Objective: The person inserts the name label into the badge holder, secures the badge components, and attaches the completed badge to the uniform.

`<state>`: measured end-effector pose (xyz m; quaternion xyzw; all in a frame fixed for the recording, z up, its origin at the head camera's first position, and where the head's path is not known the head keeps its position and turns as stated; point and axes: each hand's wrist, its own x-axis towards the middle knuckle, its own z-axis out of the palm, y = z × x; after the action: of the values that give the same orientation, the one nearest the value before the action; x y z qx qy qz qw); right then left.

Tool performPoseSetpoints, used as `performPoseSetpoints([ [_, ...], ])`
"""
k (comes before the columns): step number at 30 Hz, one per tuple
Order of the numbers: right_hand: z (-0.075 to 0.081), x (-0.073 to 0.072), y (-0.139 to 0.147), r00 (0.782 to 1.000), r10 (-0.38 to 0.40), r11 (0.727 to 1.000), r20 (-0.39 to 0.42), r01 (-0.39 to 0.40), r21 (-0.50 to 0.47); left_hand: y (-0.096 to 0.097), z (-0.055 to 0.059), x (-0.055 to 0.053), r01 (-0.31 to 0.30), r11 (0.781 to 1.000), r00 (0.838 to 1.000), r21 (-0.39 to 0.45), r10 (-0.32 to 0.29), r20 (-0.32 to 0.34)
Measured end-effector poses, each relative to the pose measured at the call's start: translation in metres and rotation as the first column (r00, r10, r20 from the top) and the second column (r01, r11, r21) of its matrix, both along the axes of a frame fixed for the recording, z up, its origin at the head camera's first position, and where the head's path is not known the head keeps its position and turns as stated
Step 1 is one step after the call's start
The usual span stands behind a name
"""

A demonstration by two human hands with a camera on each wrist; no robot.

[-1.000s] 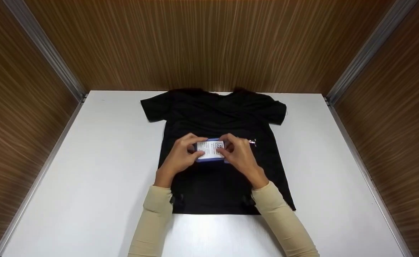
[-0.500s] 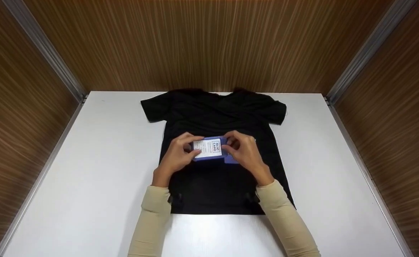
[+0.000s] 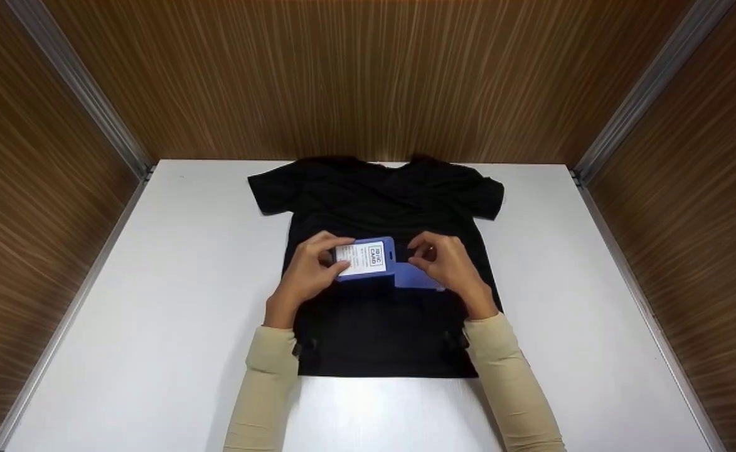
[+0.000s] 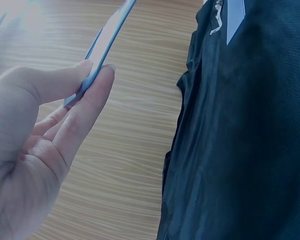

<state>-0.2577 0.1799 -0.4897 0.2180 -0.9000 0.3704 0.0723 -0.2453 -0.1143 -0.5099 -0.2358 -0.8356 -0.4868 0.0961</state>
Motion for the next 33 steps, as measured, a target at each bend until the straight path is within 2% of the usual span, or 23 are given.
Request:
performPoseSetpoints([
  [5, -0.002, -0.004, 0.01, 0.998, -0.026, 0.999, 0.058, 0.023, 0.042, -0.001, 0.001, 0.0, 0.0, 1.0, 1.0, -0.001, 0.0, 0.001],
  [16, -0.015, -0.012, 0.024, 0.98, -0.025, 0.985, 0.195, -0.01, 0.174, -0.001, -0.002, 0.0, -0.008, 1.0, 1.0, -0.015, 0.008, -0.019],
  [33, -0.03, -0.018, 0.029, 0.97, -0.077, 0.962, 0.229, 0.011, 0.274, -0.001, -0.002, -0.001, -0.01, 1.0, 1.0, -0.019, 0.01, -0.022],
])
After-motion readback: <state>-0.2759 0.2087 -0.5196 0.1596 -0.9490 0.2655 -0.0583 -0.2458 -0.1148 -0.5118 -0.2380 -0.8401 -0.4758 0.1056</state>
